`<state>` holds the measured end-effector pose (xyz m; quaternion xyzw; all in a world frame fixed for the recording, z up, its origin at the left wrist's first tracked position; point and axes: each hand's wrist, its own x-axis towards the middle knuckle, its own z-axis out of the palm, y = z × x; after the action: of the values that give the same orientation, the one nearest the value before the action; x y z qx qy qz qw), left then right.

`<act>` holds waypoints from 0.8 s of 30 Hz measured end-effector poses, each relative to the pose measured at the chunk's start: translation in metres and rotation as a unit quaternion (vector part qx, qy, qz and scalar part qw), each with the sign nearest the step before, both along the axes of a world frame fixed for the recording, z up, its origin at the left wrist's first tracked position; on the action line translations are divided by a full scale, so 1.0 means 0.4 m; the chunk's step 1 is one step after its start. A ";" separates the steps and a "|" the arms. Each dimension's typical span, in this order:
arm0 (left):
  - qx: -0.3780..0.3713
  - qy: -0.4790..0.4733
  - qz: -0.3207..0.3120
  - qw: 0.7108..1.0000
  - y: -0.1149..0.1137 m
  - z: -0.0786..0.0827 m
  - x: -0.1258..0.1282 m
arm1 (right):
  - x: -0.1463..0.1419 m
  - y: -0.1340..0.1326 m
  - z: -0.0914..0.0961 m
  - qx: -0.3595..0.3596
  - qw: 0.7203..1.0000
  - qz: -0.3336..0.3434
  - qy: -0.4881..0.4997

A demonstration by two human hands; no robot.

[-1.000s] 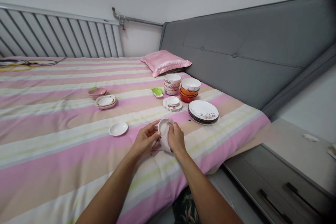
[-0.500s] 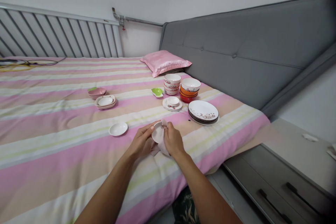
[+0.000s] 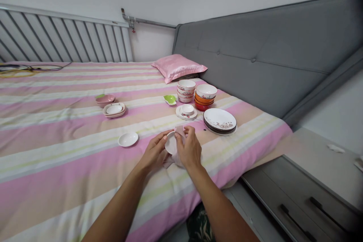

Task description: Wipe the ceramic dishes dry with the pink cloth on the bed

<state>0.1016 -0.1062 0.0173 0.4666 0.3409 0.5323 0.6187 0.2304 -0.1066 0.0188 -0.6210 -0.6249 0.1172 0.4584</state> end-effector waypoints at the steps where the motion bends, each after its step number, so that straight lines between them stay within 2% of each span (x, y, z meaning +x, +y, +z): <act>1: -0.001 0.002 0.004 1.000 0.000 0.001 0.001 | 0.001 0.001 0.000 0.028 0.999 -0.009 0.017; 4: -0.007 0.011 0.021 1.000 0.000 0.004 0.002 | 0.007 0.002 0.003 0.093 0.995 -0.017 0.037; 6: -0.001 0.013 0.025 1.000 0.001 0.004 0.003 | 0.011 0.002 0.006 0.121 0.992 0.005 0.027; 12: 0.019 0.040 0.000 0.999 0.002 -0.004 -0.007 | 0.019 0.002 0.002 0.140 0.988 0.066 -0.009; 15: 0.027 0.062 -0.007 0.998 0.002 -0.005 -0.012 | 0.022 0.007 -0.002 0.126 0.989 0.079 -0.026; 19: 0.041 0.081 0.003 0.996 0.005 -0.002 -0.013 | 0.028 0.013 -0.003 0.072 0.992 0.097 -0.048; 24: 0.045 0.085 0.026 0.995 0.005 0.005 -0.007 | 0.031 0.013 -0.001 0.020 0.993 0.114 -0.023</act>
<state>0.0987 -0.1044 0.0195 0.5286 0.3795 0.5218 0.5516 0.2427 -0.1016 0.0185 -0.5394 -0.7037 0.1422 0.4400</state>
